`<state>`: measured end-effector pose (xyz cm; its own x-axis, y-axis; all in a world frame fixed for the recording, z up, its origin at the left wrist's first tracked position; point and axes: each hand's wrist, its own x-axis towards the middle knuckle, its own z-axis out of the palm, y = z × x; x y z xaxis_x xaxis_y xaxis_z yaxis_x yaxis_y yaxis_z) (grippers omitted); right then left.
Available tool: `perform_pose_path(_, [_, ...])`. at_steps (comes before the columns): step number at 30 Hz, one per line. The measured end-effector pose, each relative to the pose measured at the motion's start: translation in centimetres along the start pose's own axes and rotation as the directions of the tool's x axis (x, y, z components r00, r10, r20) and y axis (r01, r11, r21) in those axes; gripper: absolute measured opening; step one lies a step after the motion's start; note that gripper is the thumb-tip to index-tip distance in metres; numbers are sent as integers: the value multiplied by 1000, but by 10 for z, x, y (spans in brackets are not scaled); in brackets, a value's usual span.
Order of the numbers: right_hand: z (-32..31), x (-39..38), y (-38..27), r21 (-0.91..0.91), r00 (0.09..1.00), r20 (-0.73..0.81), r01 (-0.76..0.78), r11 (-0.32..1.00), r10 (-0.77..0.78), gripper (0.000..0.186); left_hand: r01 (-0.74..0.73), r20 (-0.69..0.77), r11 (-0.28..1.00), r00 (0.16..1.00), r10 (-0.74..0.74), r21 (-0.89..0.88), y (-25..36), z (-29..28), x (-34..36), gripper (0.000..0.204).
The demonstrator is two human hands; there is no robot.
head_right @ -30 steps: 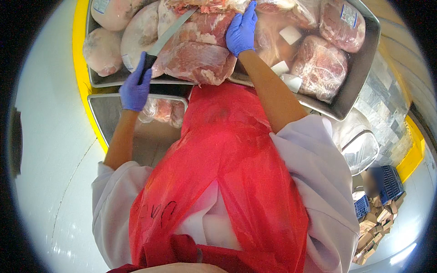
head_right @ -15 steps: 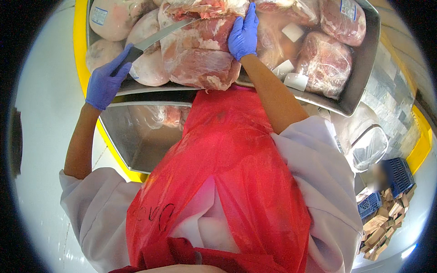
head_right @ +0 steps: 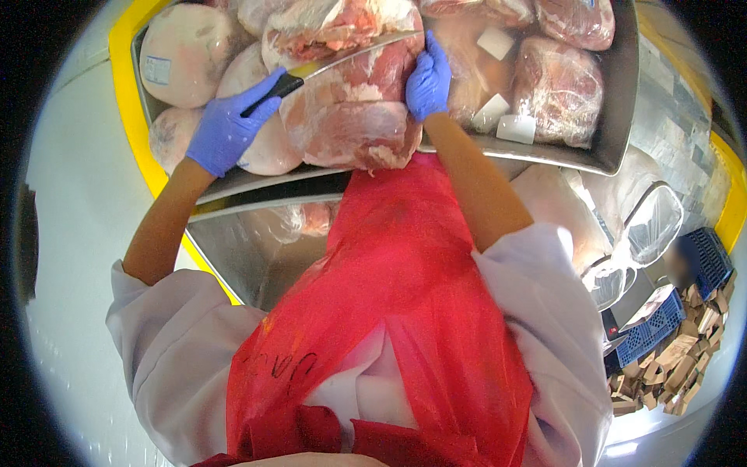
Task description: The person uses a knife to cut a large piece of raw meat on a metal tray. They repeatedly slice the meat into smaller portions and place the cut pieces into a separate tray. The person wears blue gloves and a red apron while performing the task.
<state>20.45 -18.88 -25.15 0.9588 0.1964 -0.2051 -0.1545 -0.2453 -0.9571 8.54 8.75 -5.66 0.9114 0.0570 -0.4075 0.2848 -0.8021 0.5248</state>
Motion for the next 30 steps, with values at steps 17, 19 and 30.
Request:
perform_pose_path(17, [2, -9, 19, -109, 994, 97, 67, 992, -56, 61, -43, -133, 964, 988, 81, 261, -6, -61, -59, 41])
perform_pose_path(19, [3, -12, 14, -114, 995, 87, 56, 992, -46, 62, -76, -114, 967, 988, 106, 242, -12, -63, -54, 40])
perform_pose_path(30, [8, -23, -4, -115, 995, 43, 92, 989, -88, 61, 93, 20, 996, 995, -93, -4, -13, -12, -1, 45])
